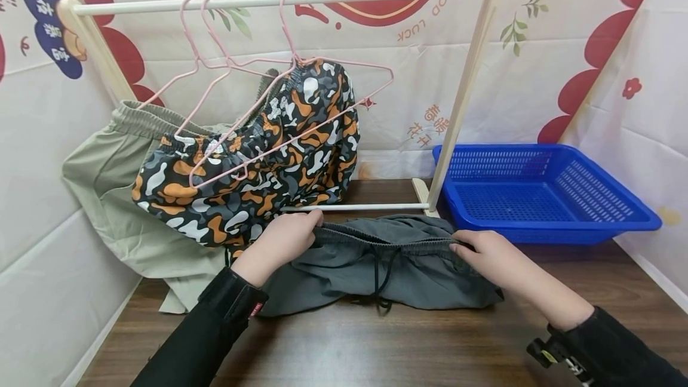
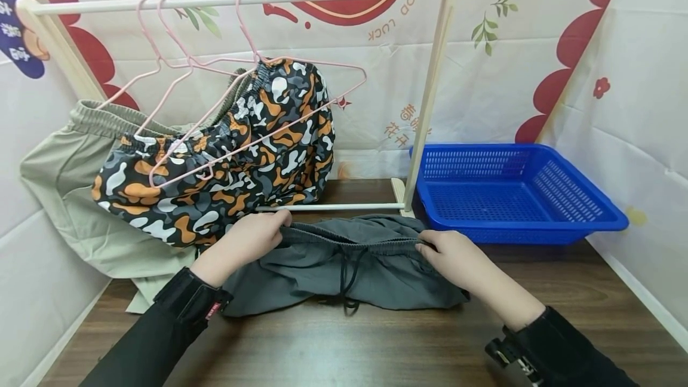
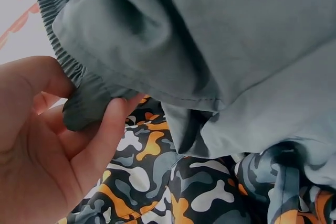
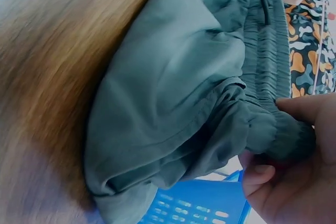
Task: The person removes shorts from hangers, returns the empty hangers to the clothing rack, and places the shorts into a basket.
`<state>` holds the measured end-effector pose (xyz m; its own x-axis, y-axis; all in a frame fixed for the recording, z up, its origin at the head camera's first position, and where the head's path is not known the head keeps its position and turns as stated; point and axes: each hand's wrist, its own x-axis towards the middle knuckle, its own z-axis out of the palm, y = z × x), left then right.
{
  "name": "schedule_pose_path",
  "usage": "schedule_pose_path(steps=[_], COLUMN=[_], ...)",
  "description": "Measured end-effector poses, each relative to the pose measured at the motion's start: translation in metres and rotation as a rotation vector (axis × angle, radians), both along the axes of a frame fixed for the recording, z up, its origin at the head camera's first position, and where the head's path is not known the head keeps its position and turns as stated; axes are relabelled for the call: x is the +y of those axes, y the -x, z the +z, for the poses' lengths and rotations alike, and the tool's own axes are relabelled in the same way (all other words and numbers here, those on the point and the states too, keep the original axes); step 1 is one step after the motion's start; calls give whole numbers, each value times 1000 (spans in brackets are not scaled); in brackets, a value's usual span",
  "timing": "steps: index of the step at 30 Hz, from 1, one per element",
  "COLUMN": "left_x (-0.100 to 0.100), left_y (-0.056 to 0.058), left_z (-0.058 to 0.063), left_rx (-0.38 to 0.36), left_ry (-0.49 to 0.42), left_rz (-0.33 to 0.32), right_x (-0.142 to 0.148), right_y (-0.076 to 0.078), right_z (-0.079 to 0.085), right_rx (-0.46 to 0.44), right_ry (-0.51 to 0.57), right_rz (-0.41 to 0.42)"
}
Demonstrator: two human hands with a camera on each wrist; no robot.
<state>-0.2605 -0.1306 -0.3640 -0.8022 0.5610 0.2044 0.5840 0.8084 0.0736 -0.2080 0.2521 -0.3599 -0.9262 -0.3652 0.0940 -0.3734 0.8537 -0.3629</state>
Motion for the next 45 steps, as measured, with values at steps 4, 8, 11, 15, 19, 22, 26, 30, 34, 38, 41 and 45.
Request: schedule_pose_path(steps=[4,8,11,15,19,22,26,30,34,38,41,45], left_x=[-1,-1,-1,1,2,3,4,4,4,6,9,14], left_y=[0,-1,-1,-3,-5,-5,-6,-8,-9,-10,-10,-12], left_z=[5,9,12,17,19,20,21,20,20,21,22,24], left_rx=[-55,-110,-153,-235,-307,-341,-392,-431,-454,-473,-470,-445], left_ry=[-25,-52,-83,-147,-225,-278,-331,-373,-436,-501,-531,-555], left_rz=[5,15,40,98,155,189,242,271,279,287,294,293], right_x=[0,0,-1,-2,-6,-9,-14,-18,-24,-32,-39,-49], right_y=[0,0,0,0,0,0,0,1,2,5,8,10], right_z=[3,5,6,8,8,8,8,6,5,6,8,10], right_rx=[-60,-114,-146,-239,-384,-459,-521,-557,-574,-589,-608,-629], right_ry=[83,171,229,345,507,601,705,799,898,1002,1067,1126], right_rz=[-20,-47,-66,-84,-128,-168,-200,-222,-227,-212,-190,-147])
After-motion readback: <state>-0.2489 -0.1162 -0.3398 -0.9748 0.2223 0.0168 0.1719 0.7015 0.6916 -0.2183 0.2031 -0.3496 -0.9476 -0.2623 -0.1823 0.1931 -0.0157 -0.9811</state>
